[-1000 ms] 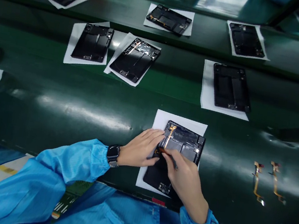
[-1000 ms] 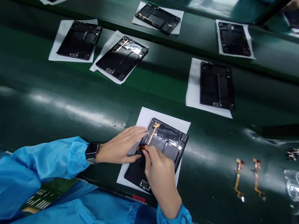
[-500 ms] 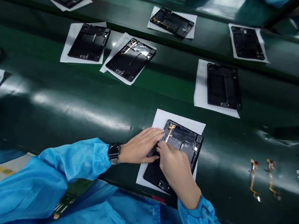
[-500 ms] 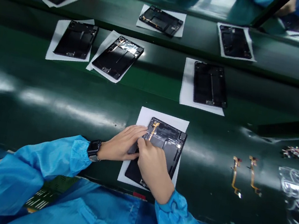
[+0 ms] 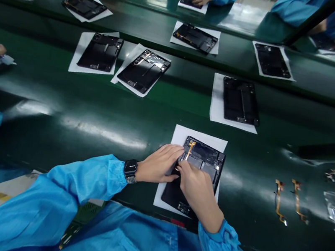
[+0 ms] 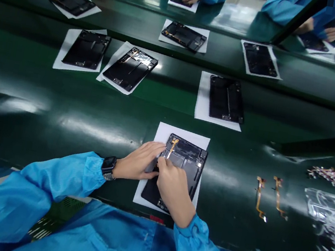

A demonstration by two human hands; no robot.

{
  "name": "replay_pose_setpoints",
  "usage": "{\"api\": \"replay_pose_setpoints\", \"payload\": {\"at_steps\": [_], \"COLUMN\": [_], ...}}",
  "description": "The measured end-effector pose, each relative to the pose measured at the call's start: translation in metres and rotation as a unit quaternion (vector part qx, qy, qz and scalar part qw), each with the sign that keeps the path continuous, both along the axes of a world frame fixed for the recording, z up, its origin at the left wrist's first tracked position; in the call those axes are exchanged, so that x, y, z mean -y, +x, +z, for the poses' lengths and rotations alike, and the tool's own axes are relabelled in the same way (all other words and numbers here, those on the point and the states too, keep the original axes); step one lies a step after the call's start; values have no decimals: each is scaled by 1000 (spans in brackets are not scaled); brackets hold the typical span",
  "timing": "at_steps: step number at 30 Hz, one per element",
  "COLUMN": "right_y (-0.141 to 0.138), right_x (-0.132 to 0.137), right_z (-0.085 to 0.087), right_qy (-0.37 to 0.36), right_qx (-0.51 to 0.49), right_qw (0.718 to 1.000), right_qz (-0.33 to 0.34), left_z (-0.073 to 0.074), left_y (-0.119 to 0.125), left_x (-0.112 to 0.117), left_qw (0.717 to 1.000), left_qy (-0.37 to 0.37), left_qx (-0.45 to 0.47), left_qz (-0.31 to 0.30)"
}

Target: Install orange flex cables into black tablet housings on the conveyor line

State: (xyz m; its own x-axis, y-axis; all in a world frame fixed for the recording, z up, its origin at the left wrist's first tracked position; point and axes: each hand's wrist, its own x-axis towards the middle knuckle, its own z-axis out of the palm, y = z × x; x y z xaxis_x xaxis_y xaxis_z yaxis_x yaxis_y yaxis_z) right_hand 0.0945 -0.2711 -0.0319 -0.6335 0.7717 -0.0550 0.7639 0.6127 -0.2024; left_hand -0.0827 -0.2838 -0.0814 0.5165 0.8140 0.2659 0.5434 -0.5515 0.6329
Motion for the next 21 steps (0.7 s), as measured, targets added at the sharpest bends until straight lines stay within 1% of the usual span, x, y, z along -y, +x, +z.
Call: {"api": "replay_pose_setpoints", "payload": {"at_steps": [2, 3, 4, 5, 6, 7, 8, 9, 10, 11, 12, 13, 15, 16, 19, 21], "right_y": [3, 7, 12, 18, 25, 32, 39, 46, 54, 63, 74, 88, 122, 143, 208, 242], "right_x": [1, 0, -1, -2, -5, -7, -10, -13, -16, -20, -24, -29, -41, -48, -68, -80], "right_z": [-3, -5, -6, -8, -9, -11, -12, -12, -13, -13, -14, -14, -14, -13, -10, -13], "right_qy": [-10, -24, -43, -68, -98, -132, -166, -198, -224, -240, -237, -215, -129, -81, 10, 27], "right_qx": [-43, -90, -156, -237, -323, -406, -475, -526, -557, -568, -554, -519, -418, -377, -327, -301], "right_qw": [999, 995, 985, 964, 928, 881, 827, 777, 738, 719, 726, 749, 803, 814, 799, 795], "right_qz": [-16, -34, -63, -105, -154, -205, -251, -285, -307, -319, -332, -351, -404, -434, -505, -526], "left_z": [5, 9, 14, 20, 25, 30, 35, 38, 40, 40, 40, 39, 35, 32, 28, 29], "left_y": [-4, -5, -7, -7, -5, -1, 5, 13, 22, 31, 40, 48, 57, 58, 50, 43], "left_x": [-1, -4, -10, -19, -30, -45, -61, -78, -95, -111, -124, -134, -146, -149, -150, -148], "left_qw": [1000, 1000, 1000, 999, 999, 996, 992, 987, 980, 975, 971, 969, 968, 967, 963, 960], "left_qy": [-2, -4, -6, -3, 3, 9, 12, 13, 9, 2, -5, -11, -17, -17, -7, -2], "left_qx": [-8, -14, -22, -33, -48, -74, -108, -146, -181, -209, -228, -239, -249, -255, -270, -281], "left_qz": [-3, -3, 0, 8, 21, 38, 56, 71, 79, 79, 72, 59, 30, 18, 1, -5]}}
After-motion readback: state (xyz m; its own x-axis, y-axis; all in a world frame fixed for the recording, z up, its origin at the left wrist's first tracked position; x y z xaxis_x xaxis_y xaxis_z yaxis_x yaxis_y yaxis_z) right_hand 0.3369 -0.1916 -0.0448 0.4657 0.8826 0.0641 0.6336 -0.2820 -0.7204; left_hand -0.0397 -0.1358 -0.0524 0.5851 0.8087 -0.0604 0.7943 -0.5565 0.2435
